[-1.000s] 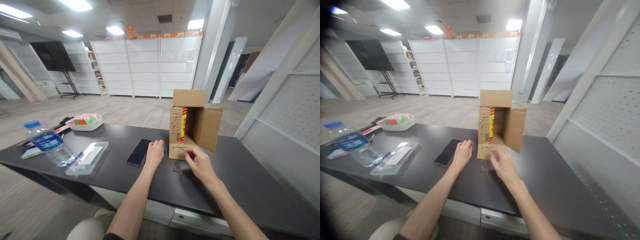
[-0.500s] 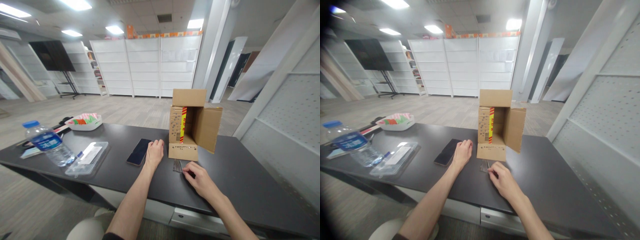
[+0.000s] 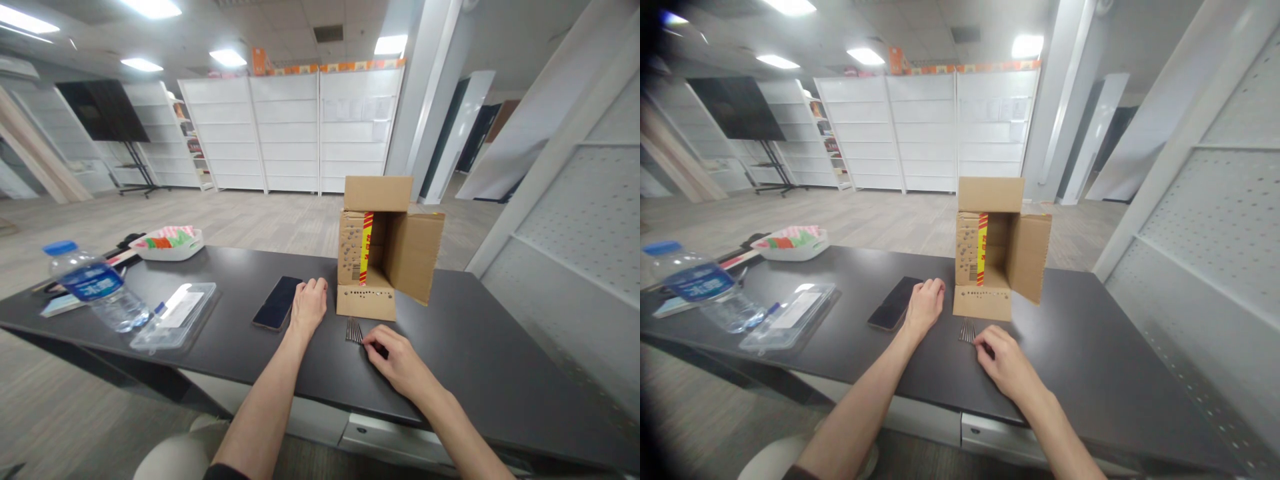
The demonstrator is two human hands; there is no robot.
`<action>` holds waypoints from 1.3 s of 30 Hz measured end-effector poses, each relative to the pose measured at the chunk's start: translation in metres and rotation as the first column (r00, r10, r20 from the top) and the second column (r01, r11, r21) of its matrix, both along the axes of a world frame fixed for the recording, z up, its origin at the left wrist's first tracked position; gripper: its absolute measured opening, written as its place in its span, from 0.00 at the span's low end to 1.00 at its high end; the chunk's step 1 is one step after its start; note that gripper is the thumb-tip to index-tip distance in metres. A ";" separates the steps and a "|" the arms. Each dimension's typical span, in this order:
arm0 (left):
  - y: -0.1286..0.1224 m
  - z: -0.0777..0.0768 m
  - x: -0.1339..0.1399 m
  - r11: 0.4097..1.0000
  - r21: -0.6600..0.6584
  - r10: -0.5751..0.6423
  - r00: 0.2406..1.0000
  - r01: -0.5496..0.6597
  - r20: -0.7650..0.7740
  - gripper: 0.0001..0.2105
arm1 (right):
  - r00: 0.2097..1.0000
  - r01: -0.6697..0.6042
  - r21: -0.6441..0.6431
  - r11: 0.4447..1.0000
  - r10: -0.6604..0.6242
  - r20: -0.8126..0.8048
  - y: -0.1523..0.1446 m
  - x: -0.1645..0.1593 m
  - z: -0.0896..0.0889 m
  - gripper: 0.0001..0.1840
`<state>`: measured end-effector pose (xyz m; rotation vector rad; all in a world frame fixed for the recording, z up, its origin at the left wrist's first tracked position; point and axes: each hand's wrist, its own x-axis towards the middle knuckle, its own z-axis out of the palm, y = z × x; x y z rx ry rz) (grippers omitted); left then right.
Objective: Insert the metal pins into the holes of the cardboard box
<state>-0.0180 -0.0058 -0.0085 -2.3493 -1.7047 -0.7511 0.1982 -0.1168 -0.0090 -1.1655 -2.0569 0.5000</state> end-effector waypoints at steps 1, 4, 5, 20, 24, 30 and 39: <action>0.000 0.000 0.000 1.000 -0.001 0.001 1.000 -0.001 0.002 0.07 | 1.000 0.000 -0.004 1.000 0.000 0.002 0.000 0.000 0.000 0.08; 0.000 0.000 0.000 1.000 -0.006 0.001 1.000 -0.001 0.006 0.07 | 1.000 0.002 -0.013 1.000 -0.002 0.013 0.000 0.000 0.000 0.08; 0.000 0.000 0.000 1.000 -0.009 0.000 1.000 0.000 0.006 0.07 | 1.000 0.003 -0.016 1.000 -0.002 0.018 0.000 0.000 0.000 0.07; 0.000 0.001 0.001 1.000 -0.021 -0.003 1.000 0.003 0.003 0.08 | 0.999 0.032 0.003 0.999 -0.032 0.040 0.001 0.000 0.001 0.06; 0.000 0.000 0.001 1.000 -0.020 -0.006 1.000 0.006 0.003 0.08 | 0.999 0.027 0.012 1.000 -0.027 0.037 0.002 -0.001 0.001 0.06; 0.000 0.002 0.001 1.000 -0.017 -0.004 1.000 0.004 -0.008 0.08 | 0.999 0.018 0.006 1.000 -0.018 0.026 0.003 -0.001 -0.001 0.06; -0.001 0.003 0.001 1.000 -0.019 -0.013 1.000 0.012 -0.010 0.08 | 1.000 0.027 -0.014 1.000 -0.026 0.014 0.004 0.000 -0.004 0.06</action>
